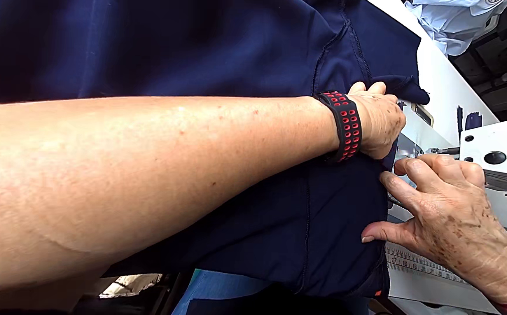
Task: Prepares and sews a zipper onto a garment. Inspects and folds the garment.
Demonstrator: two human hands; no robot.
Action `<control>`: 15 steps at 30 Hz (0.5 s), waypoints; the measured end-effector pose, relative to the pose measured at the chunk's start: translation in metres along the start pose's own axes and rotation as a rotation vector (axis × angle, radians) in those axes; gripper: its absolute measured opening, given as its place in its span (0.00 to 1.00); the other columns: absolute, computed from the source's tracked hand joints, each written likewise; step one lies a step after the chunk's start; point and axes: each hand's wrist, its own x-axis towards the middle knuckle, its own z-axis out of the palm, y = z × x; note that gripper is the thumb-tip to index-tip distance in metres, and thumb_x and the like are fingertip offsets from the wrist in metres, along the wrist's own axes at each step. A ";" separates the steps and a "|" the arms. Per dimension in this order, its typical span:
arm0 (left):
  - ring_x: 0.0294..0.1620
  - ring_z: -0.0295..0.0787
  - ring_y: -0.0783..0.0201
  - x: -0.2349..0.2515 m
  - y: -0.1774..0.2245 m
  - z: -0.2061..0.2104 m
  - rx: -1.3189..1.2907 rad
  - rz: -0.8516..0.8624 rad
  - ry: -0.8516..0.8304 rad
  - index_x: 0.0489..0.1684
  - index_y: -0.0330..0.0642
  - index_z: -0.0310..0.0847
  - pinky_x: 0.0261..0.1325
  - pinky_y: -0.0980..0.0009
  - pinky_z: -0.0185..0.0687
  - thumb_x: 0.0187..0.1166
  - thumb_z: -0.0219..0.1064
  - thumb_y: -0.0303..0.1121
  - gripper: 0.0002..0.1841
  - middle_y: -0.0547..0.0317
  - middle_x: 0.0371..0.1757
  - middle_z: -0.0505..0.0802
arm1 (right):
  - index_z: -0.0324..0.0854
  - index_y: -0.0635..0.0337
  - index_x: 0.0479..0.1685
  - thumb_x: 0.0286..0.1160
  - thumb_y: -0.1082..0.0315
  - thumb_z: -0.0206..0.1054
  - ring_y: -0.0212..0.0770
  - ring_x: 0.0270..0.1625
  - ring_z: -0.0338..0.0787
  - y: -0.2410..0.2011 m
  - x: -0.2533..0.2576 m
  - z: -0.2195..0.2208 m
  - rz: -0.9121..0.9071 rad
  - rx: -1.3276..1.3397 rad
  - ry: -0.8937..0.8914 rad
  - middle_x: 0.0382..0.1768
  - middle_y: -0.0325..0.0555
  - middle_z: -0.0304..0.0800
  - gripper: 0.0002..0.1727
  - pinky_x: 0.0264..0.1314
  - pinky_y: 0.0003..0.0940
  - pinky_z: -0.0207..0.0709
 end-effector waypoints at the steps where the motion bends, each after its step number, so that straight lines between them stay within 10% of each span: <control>1: 0.67 0.74 0.43 0.000 -0.001 -0.001 0.003 0.001 -0.004 0.44 0.41 0.90 0.57 0.47 0.66 0.79 0.70 0.47 0.17 0.45 0.59 0.84 | 0.89 0.55 0.30 0.59 0.15 0.53 0.53 0.43 0.78 0.002 -0.001 0.000 -0.029 0.010 -0.001 0.34 0.48 0.84 0.47 0.46 0.50 0.59; 10: 0.70 0.73 0.43 0.001 0.000 -0.005 0.003 -0.031 -0.030 0.47 0.37 0.89 0.59 0.46 0.66 0.80 0.70 0.42 0.15 0.44 0.63 0.84 | 0.80 0.49 0.36 0.86 0.33 0.47 0.46 0.45 0.80 -0.025 -0.043 -0.002 -0.117 0.114 -0.031 0.38 0.42 0.87 0.31 0.50 0.41 0.62; 15: 0.69 0.72 0.43 -0.001 0.002 -0.006 0.020 -0.020 -0.020 0.44 0.36 0.89 0.58 0.45 0.64 0.74 0.72 0.48 0.20 0.44 0.64 0.82 | 0.84 0.53 0.39 0.83 0.47 0.66 0.45 0.40 0.82 -0.044 -0.063 -0.028 0.001 0.429 -0.149 0.34 0.46 0.87 0.18 0.46 0.36 0.69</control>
